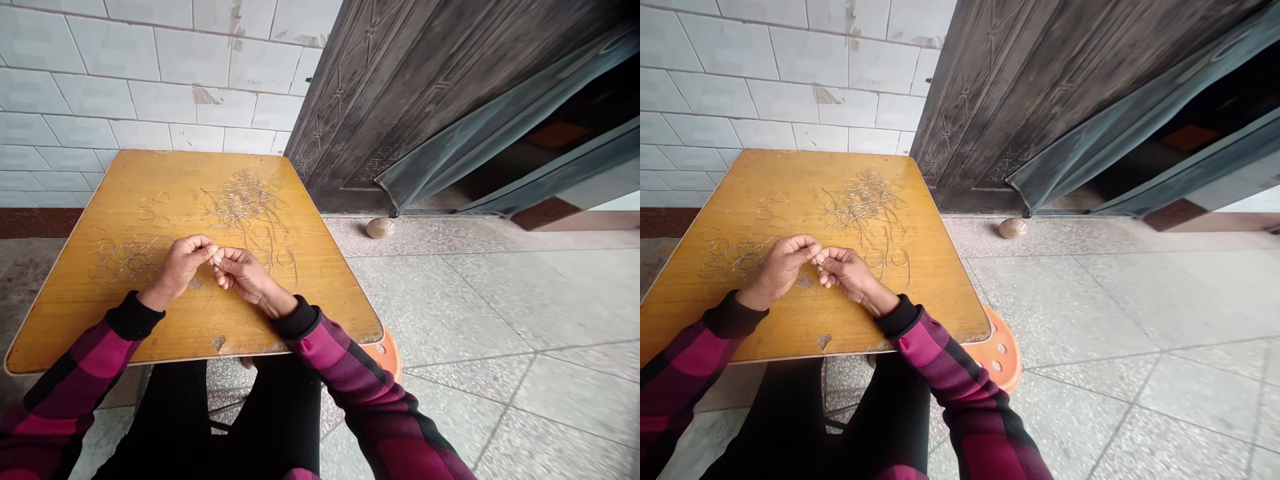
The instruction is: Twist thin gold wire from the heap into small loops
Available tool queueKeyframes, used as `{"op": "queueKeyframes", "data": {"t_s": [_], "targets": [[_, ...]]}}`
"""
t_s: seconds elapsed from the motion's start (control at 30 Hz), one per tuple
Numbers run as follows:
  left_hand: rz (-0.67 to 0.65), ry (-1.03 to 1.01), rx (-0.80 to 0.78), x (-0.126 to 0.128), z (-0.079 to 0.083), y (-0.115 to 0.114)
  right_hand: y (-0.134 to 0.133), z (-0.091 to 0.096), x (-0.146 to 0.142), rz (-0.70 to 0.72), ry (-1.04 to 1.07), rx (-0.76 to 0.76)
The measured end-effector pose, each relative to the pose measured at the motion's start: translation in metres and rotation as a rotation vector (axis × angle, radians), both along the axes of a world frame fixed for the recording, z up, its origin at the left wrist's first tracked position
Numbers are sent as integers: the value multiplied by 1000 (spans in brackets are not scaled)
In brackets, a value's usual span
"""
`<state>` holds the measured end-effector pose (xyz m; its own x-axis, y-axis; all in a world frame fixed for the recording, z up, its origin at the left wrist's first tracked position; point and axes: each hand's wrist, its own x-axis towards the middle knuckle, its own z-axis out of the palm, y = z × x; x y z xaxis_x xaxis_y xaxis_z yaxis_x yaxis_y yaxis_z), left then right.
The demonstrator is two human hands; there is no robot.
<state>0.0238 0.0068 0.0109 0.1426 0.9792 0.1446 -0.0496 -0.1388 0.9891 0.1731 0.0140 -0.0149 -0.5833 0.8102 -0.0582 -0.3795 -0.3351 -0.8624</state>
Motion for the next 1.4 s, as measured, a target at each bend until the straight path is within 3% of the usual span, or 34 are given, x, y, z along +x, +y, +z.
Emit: {"op": "queueKeyframes", "data": {"t_s": [0.3,0.47,0.8,1.4], "targets": [[19,-11,18,0,2,-2,1,4,1,-35,-56,129],[25,-119,-58,4,3,-3,1,2,-1,-59,-42,114],[68,-15,-35,0,1,-1,3,-1,0,-61,-150,100],[146,-91,-77,-8,2,3,11,6,11,-137,-236,105]]}}
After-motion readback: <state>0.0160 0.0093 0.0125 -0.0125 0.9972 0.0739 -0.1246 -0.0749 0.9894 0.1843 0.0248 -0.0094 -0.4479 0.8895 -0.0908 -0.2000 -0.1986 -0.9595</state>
